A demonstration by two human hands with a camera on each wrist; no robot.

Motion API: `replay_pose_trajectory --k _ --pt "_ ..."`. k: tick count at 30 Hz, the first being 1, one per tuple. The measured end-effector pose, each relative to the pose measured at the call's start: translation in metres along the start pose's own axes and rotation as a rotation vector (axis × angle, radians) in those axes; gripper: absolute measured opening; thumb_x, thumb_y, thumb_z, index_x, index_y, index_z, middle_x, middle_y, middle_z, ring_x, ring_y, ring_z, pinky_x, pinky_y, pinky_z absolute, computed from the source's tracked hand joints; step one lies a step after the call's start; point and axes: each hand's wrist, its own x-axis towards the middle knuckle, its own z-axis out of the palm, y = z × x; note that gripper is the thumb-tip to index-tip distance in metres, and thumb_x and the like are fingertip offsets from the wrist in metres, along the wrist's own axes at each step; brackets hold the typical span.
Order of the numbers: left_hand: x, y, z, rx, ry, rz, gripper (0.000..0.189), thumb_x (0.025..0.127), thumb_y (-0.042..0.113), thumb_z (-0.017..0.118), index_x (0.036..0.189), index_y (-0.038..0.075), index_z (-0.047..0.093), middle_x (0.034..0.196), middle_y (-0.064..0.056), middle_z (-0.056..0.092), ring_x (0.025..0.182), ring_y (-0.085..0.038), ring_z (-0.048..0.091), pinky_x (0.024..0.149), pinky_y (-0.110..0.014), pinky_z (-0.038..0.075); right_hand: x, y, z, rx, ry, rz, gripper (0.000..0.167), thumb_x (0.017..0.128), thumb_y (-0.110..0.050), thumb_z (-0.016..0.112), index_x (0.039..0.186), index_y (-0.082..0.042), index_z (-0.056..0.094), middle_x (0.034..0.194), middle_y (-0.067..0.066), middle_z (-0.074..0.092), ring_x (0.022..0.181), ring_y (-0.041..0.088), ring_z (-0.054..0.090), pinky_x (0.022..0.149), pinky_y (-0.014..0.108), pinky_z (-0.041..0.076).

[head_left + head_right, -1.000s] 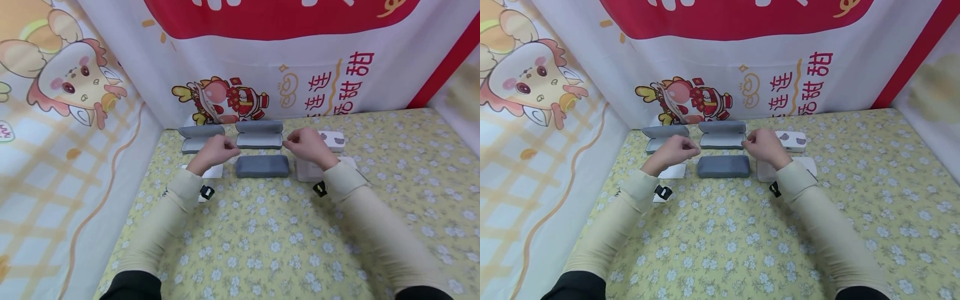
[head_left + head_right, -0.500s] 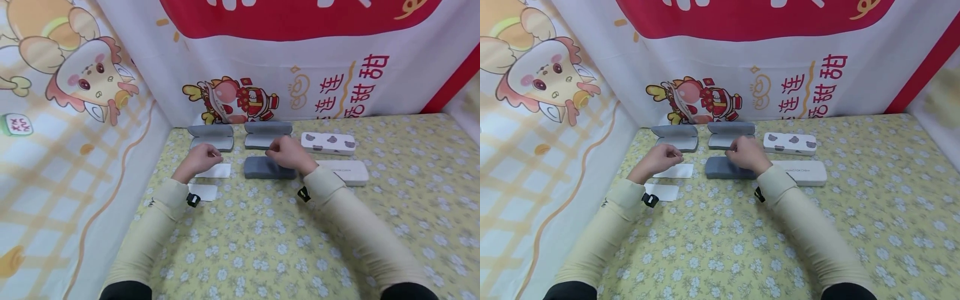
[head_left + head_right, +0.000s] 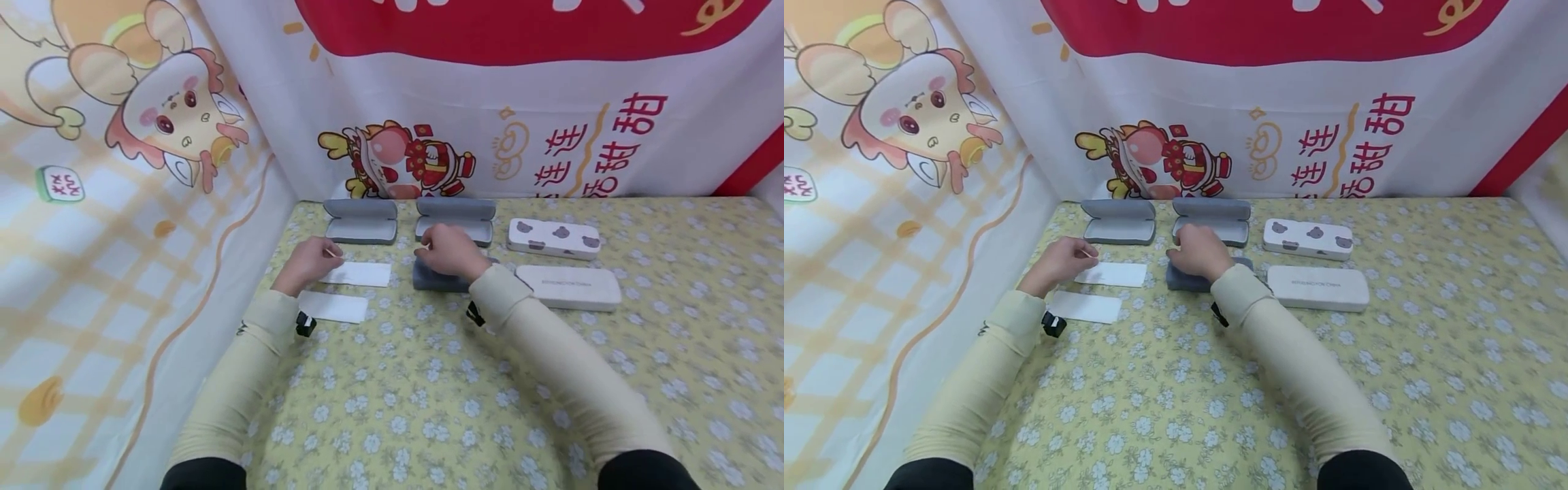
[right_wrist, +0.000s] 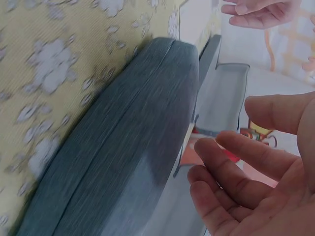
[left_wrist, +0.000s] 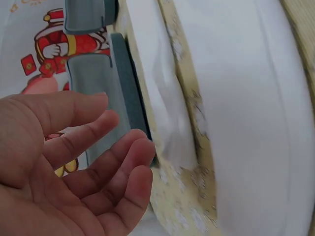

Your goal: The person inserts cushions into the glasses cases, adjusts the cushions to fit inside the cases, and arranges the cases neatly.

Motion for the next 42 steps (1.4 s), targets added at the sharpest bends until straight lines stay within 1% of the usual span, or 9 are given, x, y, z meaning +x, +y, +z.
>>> replay_pose_trajectory --k 5,8,15,19,23,28,31,36,42 --pt "0.003 -0.014 -0.001 -0.009 0.027 -0.006 0.027 0.099 0.013 0.064 0.121 -0.002 0.067 0.124 -0.019 0.063 0.104 -0.034 0.063 0.085 -0.046 0.052 0.009 -0.012 0.008 -0.055 -0.040 0.008 0.051 0.099 -0.025 0.064 0.056 -0.015 0.038 0.053 -0.002 0.023 0.047 0.014 0.020 0.053 0.032 0.027" --pt "0.006 -0.023 -0.001 -0.006 0.036 -0.024 0.026 0.098 0.012 0.064 0.121 0.000 0.067 0.127 -0.020 0.062 0.105 -0.034 0.062 0.085 -0.046 0.052 0.014 -0.018 0.013 -0.079 -0.070 0.004 0.052 0.099 -0.024 0.064 0.055 -0.015 0.038 0.052 -0.003 0.022 0.046 0.013 0.019 0.052 0.031 0.027" --pt "0.011 -0.032 0.000 0.035 0.059 -0.025 0.026 0.095 0.012 0.067 0.119 0.002 0.070 0.118 -0.020 0.067 0.101 -0.033 0.065 0.085 -0.046 0.051 0.023 -0.030 0.026 -0.148 -0.085 0.007 0.051 0.098 -0.022 0.066 0.058 -0.015 0.034 0.058 -0.002 0.018 0.052 0.015 0.016 0.054 0.032 0.023" --pt "0.013 -0.035 0.005 0.030 0.047 -0.058 0.024 0.095 0.010 0.068 0.118 0.003 0.072 0.116 -0.017 0.067 0.094 -0.029 0.065 0.081 -0.044 0.052 0.029 -0.033 0.036 -0.236 -0.091 0.013 0.045 0.097 -0.021 0.066 0.061 -0.014 0.040 0.058 0.000 0.029 0.056 0.018 0.032 0.058 0.035 0.036" --pt "0.015 -0.037 0.008 0.023 0.052 -0.084 0.026 0.092 0.008 0.071 0.118 0.003 0.071 0.116 -0.017 0.067 0.091 -0.029 0.064 0.081 -0.044 0.052 0.034 -0.035 0.049 -0.355 -0.081 -0.020 0.033 0.097 -0.022 0.066 0.067 -0.013 0.056 0.068 0.003 0.053 0.073 0.023 0.052 0.075 0.041 0.048" --pt "0.015 -0.038 0.007 0.018 0.067 -0.088 0.030 0.090 0.006 0.073 0.119 0.001 0.070 0.118 -0.019 0.066 0.094 -0.030 0.065 0.084 -0.045 0.052 0.036 -0.040 0.060 -0.506 -0.076 -0.104 0.018 0.099 -0.024 0.065 0.091 -0.011 0.074 0.089 0.009 0.069 0.094 0.029 0.060 0.094 0.044 0.047" --pt "0.014 -0.038 0.008 0.017 0.074 -0.088 0.022 0.089 0.005 0.073 0.111 0.000 0.071 0.111 -0.018 0.067 0.090 -0.029 0.064 0.081 -0.044 0.052 0.034 -0.044 0.066 -0.553 -0.089 -0.126 0.018 0.101 -0.023 0.062 0.100 -0.011 0.076 0.095 0.010 0.071 0.096 0.031 0.060 0.093 0.045 0.048" --pt "0.013 -0.037 0.008 -0.032 0.091 -0.105 0.010 0.088 0.003 0.072 0.097 0.004 0.067 0.097 -0.013 0.063 0.082 -0.026 0.058 0.073 -0.040 0.050 0.035 -0.047 0.076 -0.599 -0.059 -0.114 0.019 0.100 -0.014 0.058 0.099 -0.014 0.077 0.097 0.011 0.071 0.097 0.031 0.058 0.088 0.045 0.050" --pt "0.010 -0.039 0.009 -0.190 0.063 -0.132 0.014 0.089 0.001 0.071 0.101 0.002 0.063 0.098 -0.012 0.058 0.084 -0.026 0.054 0.072 -0.039 0.048 0.036 -0.048 0.087 -0.584 0.018 -0.109 0.020 0.097 -0.009 0.058 0.092 -0.015 0.077 0.094 0.012 0.071 0.096 0.032 0.059 0.086 0.048 0.051"
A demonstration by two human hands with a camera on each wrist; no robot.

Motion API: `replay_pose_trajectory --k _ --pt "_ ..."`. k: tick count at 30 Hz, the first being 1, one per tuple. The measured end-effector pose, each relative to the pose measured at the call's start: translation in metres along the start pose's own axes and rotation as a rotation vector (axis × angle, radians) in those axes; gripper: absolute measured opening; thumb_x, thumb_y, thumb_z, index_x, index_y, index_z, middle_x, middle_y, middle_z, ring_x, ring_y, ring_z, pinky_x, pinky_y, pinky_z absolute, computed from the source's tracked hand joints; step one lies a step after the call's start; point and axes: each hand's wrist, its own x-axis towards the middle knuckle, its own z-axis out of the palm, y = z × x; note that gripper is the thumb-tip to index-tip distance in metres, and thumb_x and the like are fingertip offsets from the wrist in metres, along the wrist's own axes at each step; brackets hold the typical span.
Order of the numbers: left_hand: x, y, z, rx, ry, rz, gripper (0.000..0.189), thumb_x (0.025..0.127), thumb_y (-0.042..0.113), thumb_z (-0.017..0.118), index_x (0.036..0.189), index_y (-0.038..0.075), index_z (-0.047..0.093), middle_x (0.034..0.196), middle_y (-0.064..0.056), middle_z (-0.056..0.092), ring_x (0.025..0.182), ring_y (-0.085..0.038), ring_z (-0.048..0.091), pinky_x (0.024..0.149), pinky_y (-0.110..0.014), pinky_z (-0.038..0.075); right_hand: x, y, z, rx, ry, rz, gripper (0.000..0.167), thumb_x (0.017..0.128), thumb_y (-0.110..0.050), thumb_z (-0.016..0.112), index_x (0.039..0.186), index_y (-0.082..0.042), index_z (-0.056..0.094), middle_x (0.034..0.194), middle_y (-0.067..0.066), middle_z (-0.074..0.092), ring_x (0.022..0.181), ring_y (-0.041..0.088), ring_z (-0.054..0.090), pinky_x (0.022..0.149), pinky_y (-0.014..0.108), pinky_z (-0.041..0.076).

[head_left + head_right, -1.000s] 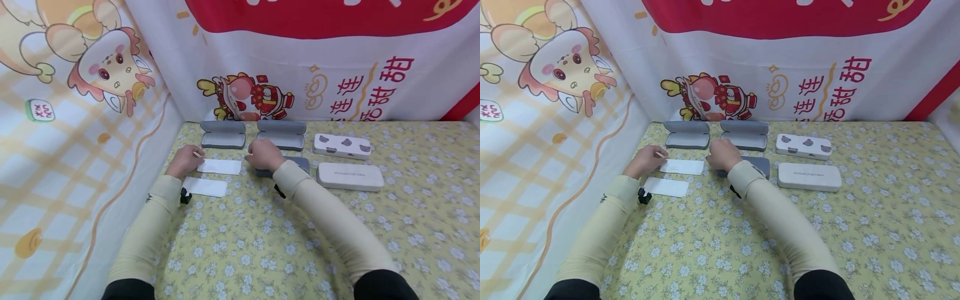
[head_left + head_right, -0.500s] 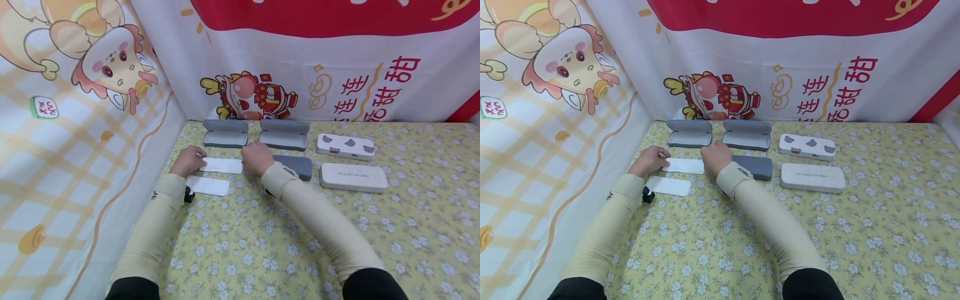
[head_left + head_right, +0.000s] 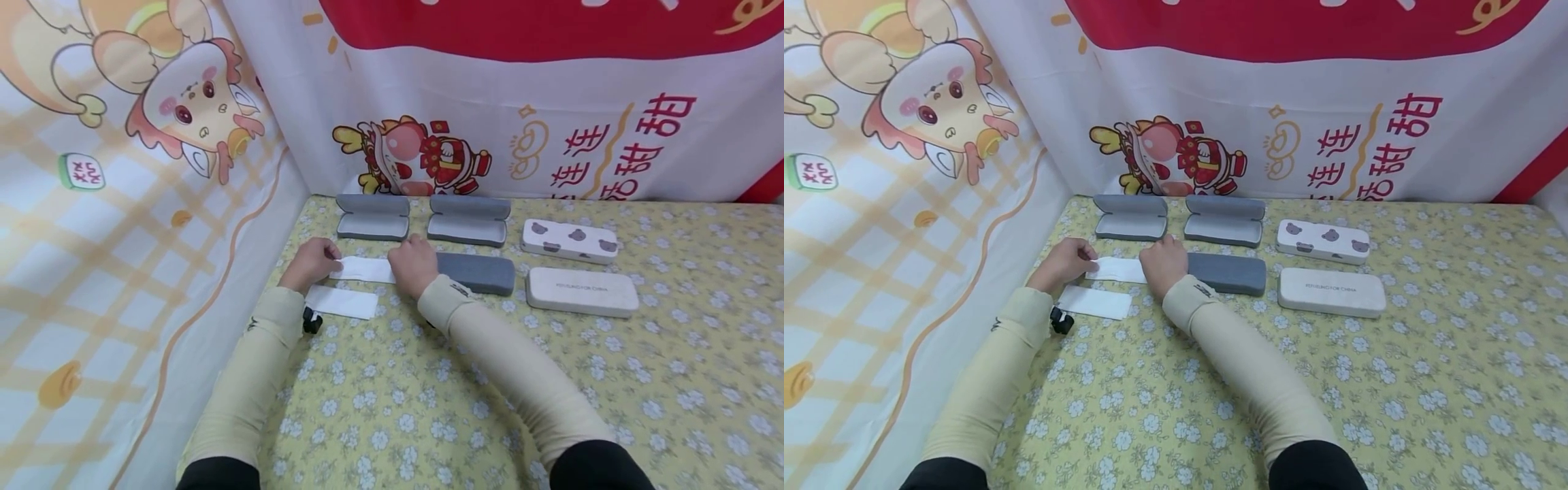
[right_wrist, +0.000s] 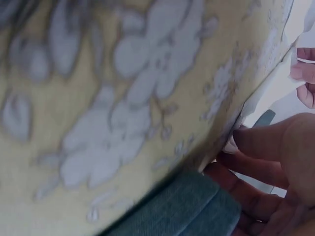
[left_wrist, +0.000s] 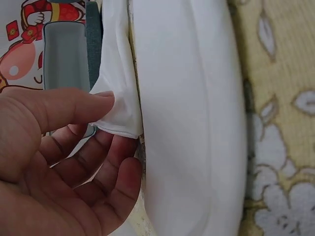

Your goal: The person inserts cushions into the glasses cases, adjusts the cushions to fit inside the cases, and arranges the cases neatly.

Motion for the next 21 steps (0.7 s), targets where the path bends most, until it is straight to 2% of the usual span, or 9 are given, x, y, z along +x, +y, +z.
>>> replay_pose_trajectory --k 4,9,11,14,17,19,21 --pt "0.000 -0.002 0.000 -0.070 -0.018 -0.032 0.022 0.091 0.001 0.069 0.112 0.000 0.062 0.103 -0.013 0.055 0.087 -0.025 0.052 0.074 -0.038 0.048 -0.001 -0.002 0.001 0.036 0.029 0.018 0.023 0.098 -0.009 0.056 0.088 -0.014 0.076 0.090 0.011 0.071 0.095 0.033 0.060 0.087 0.048 0.052" --pt "-0.004 -0.005 -0.004 -0.066 -0.029 -0.055 0.027 0.095 0.007 0.067 0.122 0.002 0.066 0.113 -0.013 0.059 0.089 -0.024 0.055 0.076 -0.038 0.050 -0.001 -0.002 -0.003 0.131 0.043 0.040 0.022 0.094 -0.009 0.057 0.075 -0.014 0.068 0.078 0.009 0.066 0.084 0.030 0.058 0.081 0.046 0.052" --pt "-0.006 -0.007 -0.007 -0.087 -0.029 -0.049 0.025 0.097 0.009 0.066 0.121 0.002 0.067 0.115 -0.014 0.060 0.088 -0.025 0.056 0.075 -0.039 0.050 0.000 -0.001 -0.004 0.210 0.057 0.055 0.024 0.092 -0.008 0.057 0.068 -0.014 0.060 0.067 0.006 0.058 0.073 0.025 0.053 0.070 0.042 0.050" --pt "-0.008 -0.009 -0.011 -0.175 -0.035 -0.028 0.023 0.099 0.012 0.065 0.118 -0.001 0.065 0.116 -0.016 0.059 0.087 -0.028 0.057 0.075 -0.042 0.051 0.000 0.002 -0.006 0.358 0.085 0.082 0.031 0.089 -0.007 0.057 0.063 -0.016 0.044 0.056 0.000 0.035 0.055 0.017 0.033 0.052 0.034 0.035" --pt "-0.008 -0.009 -0.015 -0.278 -0.047 -0.014 0.024 0.100 0.014 0.064 0.117 -0.003 0.062 0.113 -0.017 0.058 0.090 -0.031 0.058 0.081 -0.046 0.051 -0.002 0.007 -0.010 0.524 0.112 0.113 0.033 0.087 -0.007 0.057 0.063 -0.017 0.036 0.057 -0.002 0.021 0.053 0.014 0.016 0.049 0.032 0.021" --pt "-0.008 -0.007 -0.017 -0.337 -0.061 -0.004 0.025 0.100 0.014 0.063 0.117 -0.005 0.060 0.112 -0.017 0.056 0.092 -0.032 0.058 0.086 -0.049 0.050 -0.004 0.010 -0.014 0.627 0.133 0.128 0.031 0.086 -0.007 0.058 0.062 -0.016 0.040 0.055 -0.002 0.022 0.050 0.013 0.016 0.048 0.031 0.021" --pt "-0.010 0.000 -0.020 -0.383 -0.076 0.002 0.026 0.101 0.012 0.062 0.117 -0.008 0.058 0.111 -0.018 0.055 0.093 -0.035 0.057 0.091 -0.054 0.047 -0.006 0.013 -0.019 0.705 0.149 0.143 0.026 0.086 -0.008 0.059 0.064 -0.014 0.047 0.054 -0.001 0.033 0.049 0.015 0.026 0.050 0.031 0.027"
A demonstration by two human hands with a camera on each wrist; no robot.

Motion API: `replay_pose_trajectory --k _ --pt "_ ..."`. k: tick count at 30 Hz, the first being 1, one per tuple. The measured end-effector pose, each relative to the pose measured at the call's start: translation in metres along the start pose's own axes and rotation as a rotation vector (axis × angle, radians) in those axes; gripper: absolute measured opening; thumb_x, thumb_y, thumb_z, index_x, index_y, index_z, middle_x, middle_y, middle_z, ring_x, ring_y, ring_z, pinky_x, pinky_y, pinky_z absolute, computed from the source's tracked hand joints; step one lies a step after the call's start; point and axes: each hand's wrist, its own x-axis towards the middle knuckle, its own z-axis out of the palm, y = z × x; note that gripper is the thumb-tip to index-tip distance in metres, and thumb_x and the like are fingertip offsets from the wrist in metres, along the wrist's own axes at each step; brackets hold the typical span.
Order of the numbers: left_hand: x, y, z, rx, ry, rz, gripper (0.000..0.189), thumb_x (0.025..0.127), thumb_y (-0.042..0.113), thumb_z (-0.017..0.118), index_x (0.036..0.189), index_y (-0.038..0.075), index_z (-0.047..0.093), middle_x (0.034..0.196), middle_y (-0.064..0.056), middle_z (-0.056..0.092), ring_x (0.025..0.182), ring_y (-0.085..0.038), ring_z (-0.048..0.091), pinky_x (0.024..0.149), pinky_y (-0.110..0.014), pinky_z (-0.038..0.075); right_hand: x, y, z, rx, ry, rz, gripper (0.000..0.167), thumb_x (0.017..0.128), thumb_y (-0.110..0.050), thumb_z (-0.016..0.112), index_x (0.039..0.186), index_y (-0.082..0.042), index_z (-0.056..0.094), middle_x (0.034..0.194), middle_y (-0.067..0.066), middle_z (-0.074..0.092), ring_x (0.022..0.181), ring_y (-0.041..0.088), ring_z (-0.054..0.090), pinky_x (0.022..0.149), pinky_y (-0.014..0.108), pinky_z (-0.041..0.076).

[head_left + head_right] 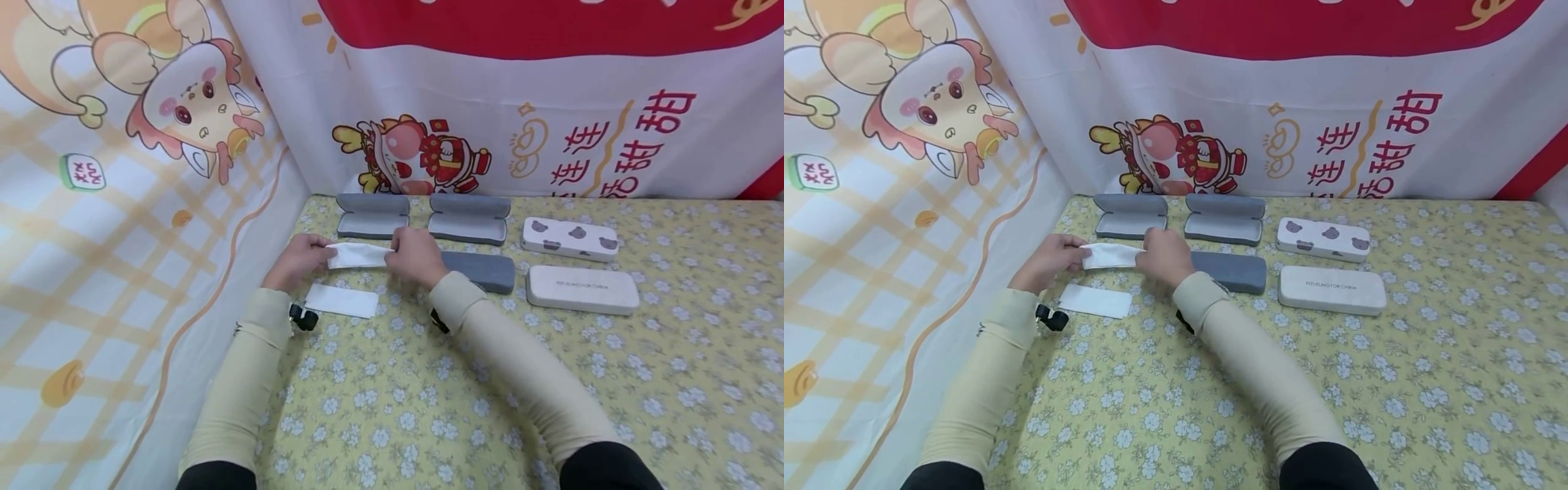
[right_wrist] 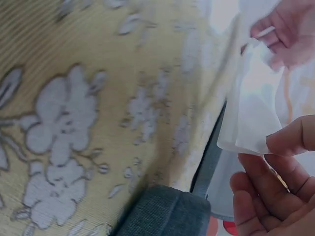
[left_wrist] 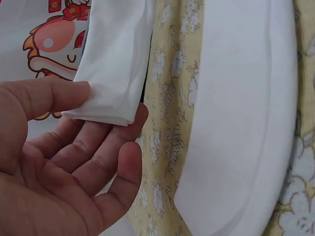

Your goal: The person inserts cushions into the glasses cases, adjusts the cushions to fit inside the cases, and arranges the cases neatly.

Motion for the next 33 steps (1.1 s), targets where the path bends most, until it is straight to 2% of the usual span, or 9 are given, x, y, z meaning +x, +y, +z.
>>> replay_pose_trajectory --k 4,8,15,19,23,27,33 --pt "0.001 0.006 0.004 -0.057 0.002 0.031 0.024 0.101 0.013 0.062 0.113 -0.006 0.056 0.104 -0.014 0.055 0.086 -0.030 0.056 0.091 -0.057 0.045 -0.002 0.002 -0.011 0.100 0.036 0.011 0.019 0.088 -0.009 0.061 0.070 -0.012 0.058 0.062 0.004 0.054 0.056 0.021 0.046 0.060 0.034 0.038" --pt "0.007 0.006 0.011 -0.050 0.021 0.073 0.025 0.100 0.019 0.064 0.112 -0.002 0.058 0.103 -0.012 0.057 0.081 -0.024 0.056 0.088 -0.055 0.048 -0.003 0.006 -0.021 0.178 0.083 0.028 0.019 0.090 -0.009 0.062 0.071 -0.012 0.062 0.066 0.003 0.058 0.059 0.021 0.049 0.063 0.035 0.041" --pt "0.010 0.023 0.025 -0.076 0.033 0.128 0.025 0.100 0.022 0.066 0.113 0.001 0.060 0.104 -0.012 0.057 0.080 -0.022 0.056 0.089 -0.054 0.049 -0.007 0.016 -0.043 0.321 0.127 0.137 0.010 0.089 -0.012 0.064 0.083 -0.009 0.070 0.076 0.005 0.066 0.065 0.024 0.056 0.068 0.037 0.047" --pt "0.014 0.036 0.036 -0.097 0.049 0.150 0.025 0.098 0.021 0.068 0.114 0.002 0.063 0.101 -0.009 0.061 0.078 -0.018 0.058 0.079 -0.042 0.054 -0.008 0.025 -0.056 0.308 0.146 0.211 0.009 0.089 -0.014 0.065 0.087 -0.008 0.072 0.082 0.006 0.068 0.070 0.024 0.058 0.068 0.036 0.048" --pt "0.022 0.047 0.050 -0.103 0.056 0.166 0.022 0.097 0.019 0.070 0.112 0.003 0.067 0.098 -0.009 0.064 0.077 -0.017 0.059 0.070 -0.033 0.054 -0.010 0.034 -0.068 0.274 0.169 0.255 0.011 0.090 -0.016 0.066 0.089 -0.008 0.074 0.085 0.006 0.070 0.072 0.023 0.061 0.068 0.038 0.050" --pt "0.029 0.055 0.066 -0.078 0.053 0.196 0.019 0.096 0.017 0.071 0.110 0.004 0.070 0.097 -0.011 0.065 0.076 -0.019 0.059 0.071 -0.038 0.053 -0.014 0.046 -0.078 0.262 0.187 0.269 0.012 0.090 -0.016 0.066 0.090 -0.008 0.075 0.082 0.007 0.070 0.070 0.023 0.063 0.066 0.038 0.051" --pt "0.037 0.066 0.091 -0.047 0.031 0.229 0.016 0.095 0.016 0.073 0.108 0.006 0.072 0.095 -0.012 0.066 0.077 -0.020 0.059 0.080 -0.050 0.050 -0.020 0.065 -0.092 0.255 0.219 0.296 0.012 0.090 -0.016 0.067 0.089 -0.007 0.074 0.083 0.008 0.070 0.068 0.023 0.062 0.064 0.037 0.050"
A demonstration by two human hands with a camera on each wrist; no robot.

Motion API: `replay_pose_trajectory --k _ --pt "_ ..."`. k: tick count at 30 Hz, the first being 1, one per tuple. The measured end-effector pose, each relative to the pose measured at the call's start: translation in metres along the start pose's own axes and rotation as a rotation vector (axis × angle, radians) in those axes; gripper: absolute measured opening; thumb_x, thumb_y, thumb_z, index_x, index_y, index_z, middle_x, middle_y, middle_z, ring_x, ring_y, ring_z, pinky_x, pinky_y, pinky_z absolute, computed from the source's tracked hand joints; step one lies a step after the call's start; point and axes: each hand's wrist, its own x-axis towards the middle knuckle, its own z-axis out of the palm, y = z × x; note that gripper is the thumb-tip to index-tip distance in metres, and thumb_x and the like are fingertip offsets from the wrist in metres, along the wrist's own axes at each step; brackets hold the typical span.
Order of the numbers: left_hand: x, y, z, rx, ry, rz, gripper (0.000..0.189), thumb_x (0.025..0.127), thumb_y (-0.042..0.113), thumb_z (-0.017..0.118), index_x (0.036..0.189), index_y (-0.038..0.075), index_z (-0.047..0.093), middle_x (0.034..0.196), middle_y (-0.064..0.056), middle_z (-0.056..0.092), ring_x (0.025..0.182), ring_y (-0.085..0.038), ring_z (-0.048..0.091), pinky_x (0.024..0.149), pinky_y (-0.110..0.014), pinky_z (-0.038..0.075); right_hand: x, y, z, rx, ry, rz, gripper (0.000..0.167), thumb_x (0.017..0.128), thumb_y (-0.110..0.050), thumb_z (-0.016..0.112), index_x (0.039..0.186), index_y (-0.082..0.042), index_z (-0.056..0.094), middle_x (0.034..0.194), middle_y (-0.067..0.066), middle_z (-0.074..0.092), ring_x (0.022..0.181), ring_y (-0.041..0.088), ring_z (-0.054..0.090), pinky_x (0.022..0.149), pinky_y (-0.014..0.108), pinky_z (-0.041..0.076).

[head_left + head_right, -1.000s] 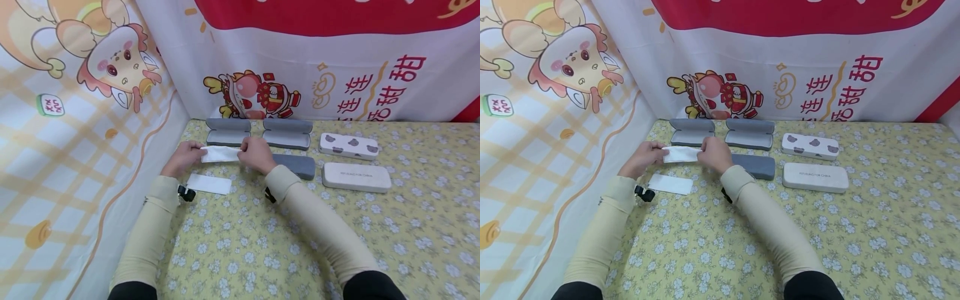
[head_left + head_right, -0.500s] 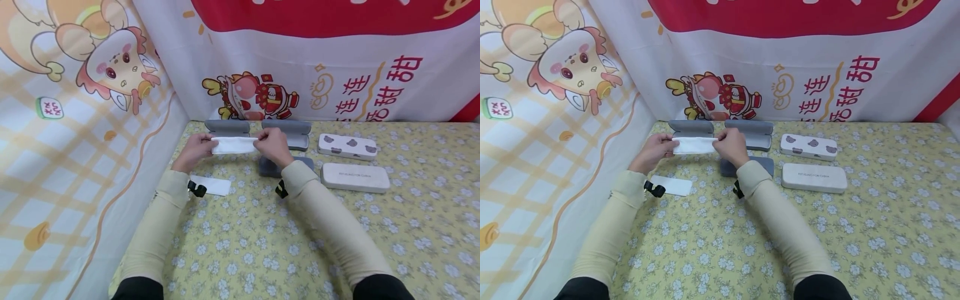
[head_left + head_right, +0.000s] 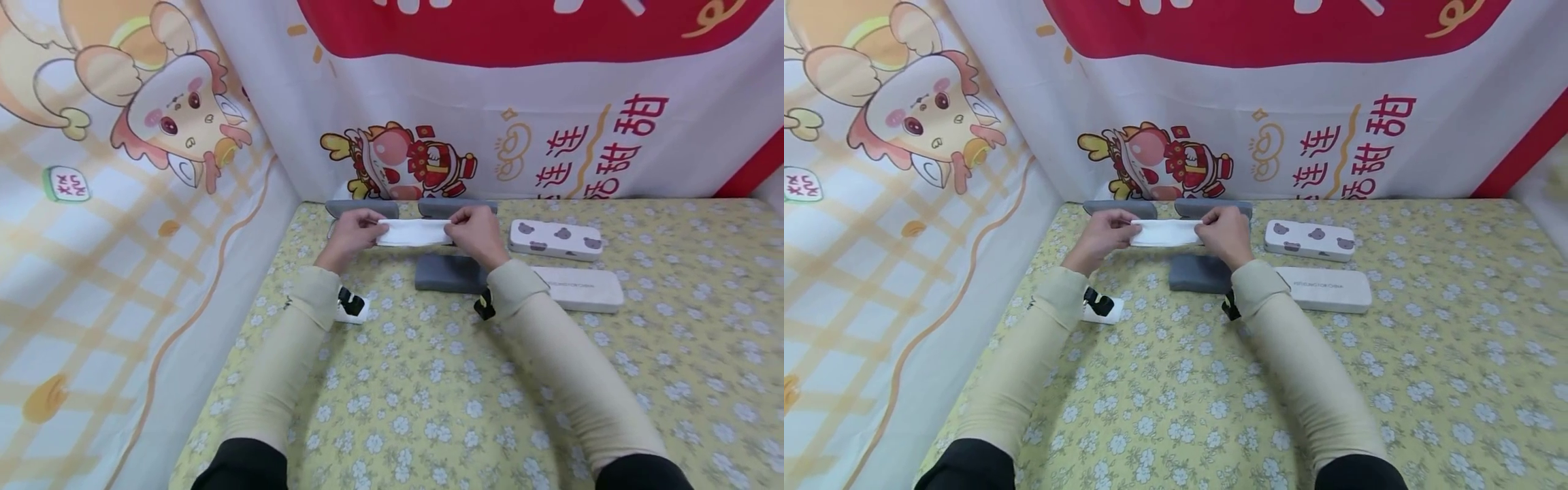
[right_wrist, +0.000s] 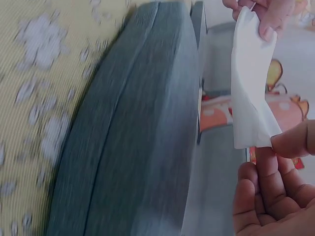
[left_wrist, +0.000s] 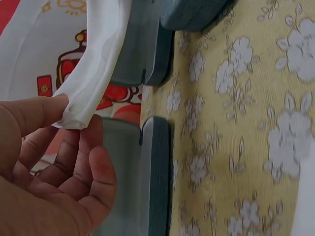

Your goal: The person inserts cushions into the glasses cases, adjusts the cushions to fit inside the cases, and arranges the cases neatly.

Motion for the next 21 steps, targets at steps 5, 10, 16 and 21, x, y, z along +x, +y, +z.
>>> replay_pose_trajectory --k 5,10,16,21 --pt "0.007 0.006 0.015 0.015 -0.022 0.016 0.015 0.094 0.015 0.074 0.107 0.006 0.073 0.093 -0.011 0.065 0.076 -0.021 0.057 0.082 -0.054 0.049 0.001 0.010 -0.015 -0.004 0.027 0.003 0.013 0.091 -0.017 0.067 0.091 -0.005 0.074 0.087 0.009 0.068 0.071 0.024 0.058 0.066 0.038 0.048" --pt "0.016 0.011 0.029 0.072 -0.025 0.047 0.019 0.092 0.015 0.077 0.108 0.005 0.074 0.093 -0.010 0.067 0.078 -0.022 0.059 0.069 -0.039 0.051 0.003 0.018 -0.025 -0.016 0.066 0.038 0.013 0.090 -0.016 0.068 0.093 -0.005 0.072 0.088 0.010 0.067 0.074 0.024 0.057 0.067 0.038 0.047" --pt "0.026 0.012 0.043 0.082 0.004 0.023 0.025 0.088 0.016 0.081 0.107 0.003 0.073 0.098 -0.010 0.072 0.083 -0.021 0.065 0.068 -0.034 0.052 0.004 0.025 -0.033 -0.013 0.084 0.085 0.014 0.091 -0.015 0.065 0.097 -0.004 0.071 0.092 0.010 0.066 0.078 0.025 0.057 0.068 0.038 0.048" --pt "0.030 0.013 0.051 0.080 0.034 0.034 0.018 0.087 0.015 0.082 0.099 0.005 0.074 0.097 -0.008 0.071 0.085 -0.024 0.067 0.071 -0.038 0.053 0.004 0.029 -0.039 -0.043 0.113 0.071 0.014 0.089 -0.014 0.065 0.095 -0.003 0.072 0.089 0.011 0.067 0.077 0.025 0.057 0.069 0.037 0.047"
